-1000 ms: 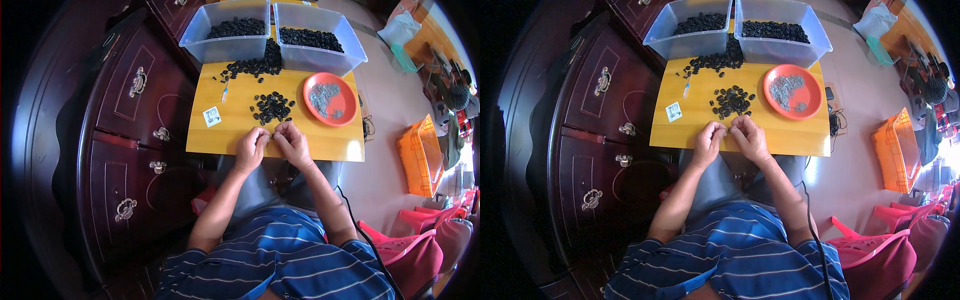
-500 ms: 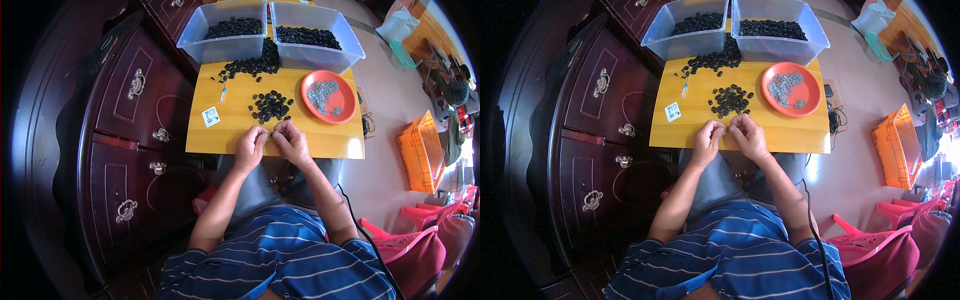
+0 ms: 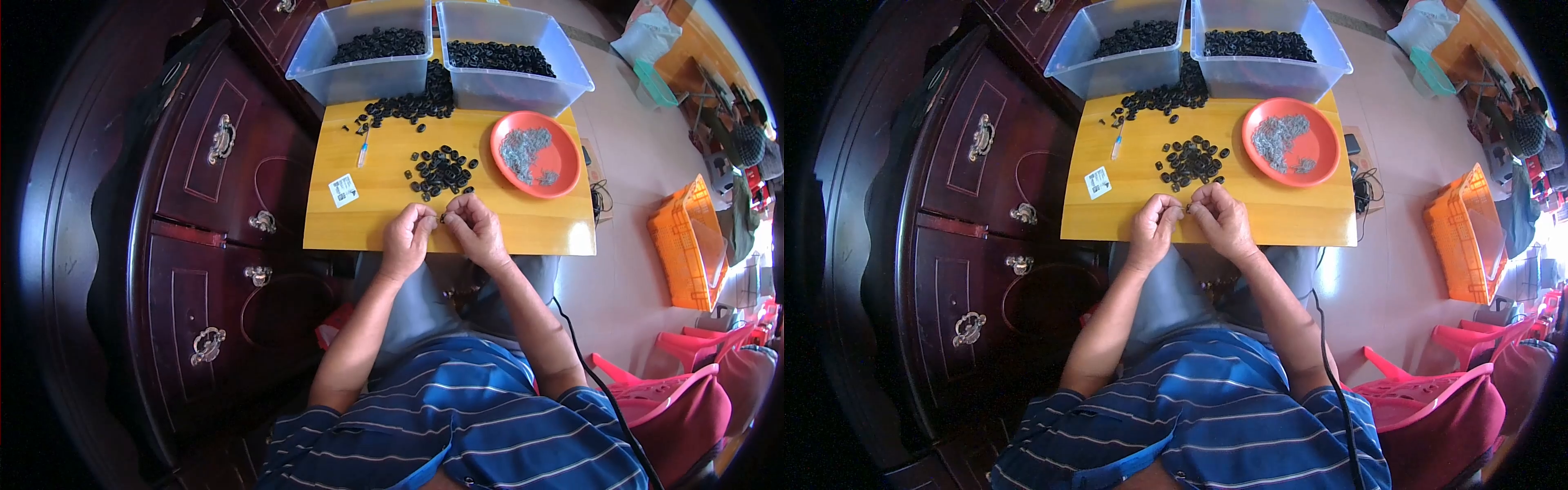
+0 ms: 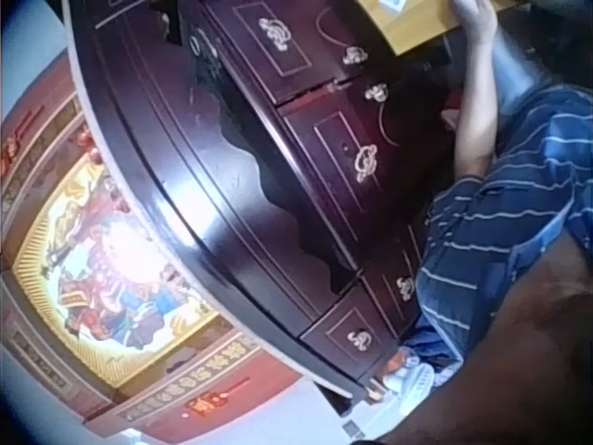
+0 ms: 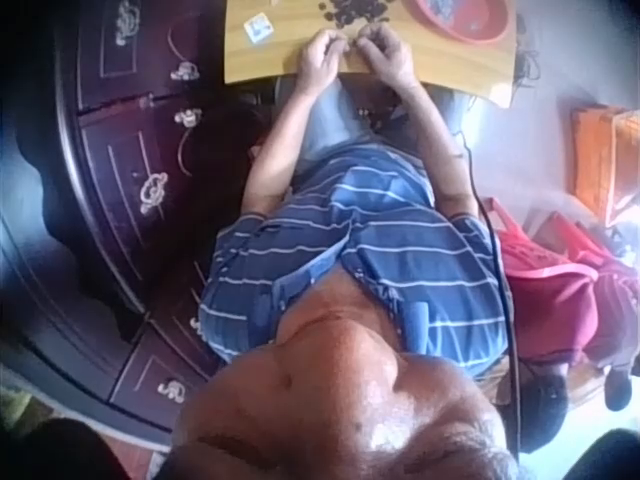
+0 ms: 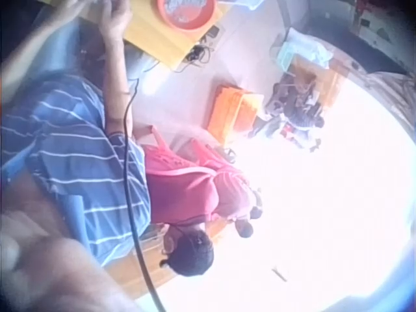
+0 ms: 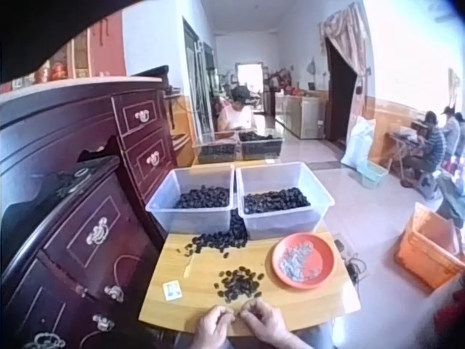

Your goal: The person assembles small components by picking up metal pins from a plate and inserting them into plastic parts by hand.

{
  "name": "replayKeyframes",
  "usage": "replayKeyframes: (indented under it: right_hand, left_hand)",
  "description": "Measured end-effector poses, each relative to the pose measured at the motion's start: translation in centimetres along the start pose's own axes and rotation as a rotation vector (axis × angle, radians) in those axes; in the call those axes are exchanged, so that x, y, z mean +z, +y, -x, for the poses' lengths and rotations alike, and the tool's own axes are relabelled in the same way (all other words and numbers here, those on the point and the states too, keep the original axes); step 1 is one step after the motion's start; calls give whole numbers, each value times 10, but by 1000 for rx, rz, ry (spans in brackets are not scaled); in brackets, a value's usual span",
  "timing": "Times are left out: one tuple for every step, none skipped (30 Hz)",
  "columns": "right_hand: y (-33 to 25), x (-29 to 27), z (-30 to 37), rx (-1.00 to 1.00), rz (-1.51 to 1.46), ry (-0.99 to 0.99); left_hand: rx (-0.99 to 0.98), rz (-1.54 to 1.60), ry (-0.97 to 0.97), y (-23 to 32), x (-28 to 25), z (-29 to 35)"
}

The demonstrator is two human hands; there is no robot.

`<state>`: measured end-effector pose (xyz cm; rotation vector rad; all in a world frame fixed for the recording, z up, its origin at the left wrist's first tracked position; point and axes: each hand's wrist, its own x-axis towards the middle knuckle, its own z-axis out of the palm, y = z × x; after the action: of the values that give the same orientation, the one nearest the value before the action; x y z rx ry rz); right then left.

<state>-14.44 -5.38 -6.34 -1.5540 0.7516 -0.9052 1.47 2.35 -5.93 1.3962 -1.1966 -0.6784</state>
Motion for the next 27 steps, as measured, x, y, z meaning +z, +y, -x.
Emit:
replayKeyframes:
  right_hand:
    - [0,-1,0,-12,27,-17]
    - [0,0,1,-10,27,-15]
    - [0,0,0,5,20,-19]
    - [-1,1,0,20,13,-24]
    - [-1,0,0,21,13,-23]
    - [-1,0,0,21,20,-20]
    - [-1,0,0,22,26,-18]
    - [0,0,0,22,26,-17]
    - [0,0,0,23,16,-16]
    - [0,1,0,24,6,-16]
    - [0,1,0,23,5,-16]
    - [0,1,0,19,25,-12]
    - [0,1,0,14,45,-8]
    - [-1,1,0,14,44,-7]
    - [-2,1,0,15,54,-10]
    - [-4,1,-1,16,64,-12]
    - [-3,2,-1,13,63,-11]
    - [0,2,0,1,32,11]
    - [2,3,0,-10,1,33]
    - [5,4,0,-14,-2,33]
    - [5,5,0,-8,-52,53]
    - [6,6,0,-1,-103,72]
    - [7,5,0,-4,-106,73]
    - [6,5,0,-13,-101,64]
    - [6,5,0,-21,-97,54]
    - [6,4,0,-22,-99,57]
    - [5,3,0,-25,-55,52]
  left_hand:
    - [-1,0,-2,0,0,1]
    - [15,-10,6,0,0,1]
    - [32,-20,15,0,0,1]
    - [31,-19,13,-1,1,0]
    - [44,-35,18,-1,2,0]
    - [57,-51,22,-1,2,-1]
    - [57,-51,20,0,3,-1]
    - [59,-56,16,0,3,-1]
    - [62,-62,14,0,2,0]
    - [62,-63,14,-1,2,-1]
    - [67,-66,18,-2,2,-1]
    - [71,-68,22,-2,3,-2]
    - [71,-68,22,-1,2,-2]
    - [65,-88,18,-1,2,-2]
    - [60,-108,14,0,1,-2]
    - [62,-109,14,0,1,-2]
    - [64,-95,3,1,1,-2]
    - [66,-82,-6,1,1,-2]
    - [70,-85,-6,0,1,-2]
    - [65,-76,-2,0,2,-1]
    - [60,-66,1,0,3,-1]
    - [63,-68,1,0,2,-1]
    - [77,-70,3,0,2,-1]
    - [89,-72,4,0,2,-1]
    - [90,-74,2,0,2,-1]
    - [86,-69,-1,0,1,-1]
    - [80,-65,-2,0,1,-1]
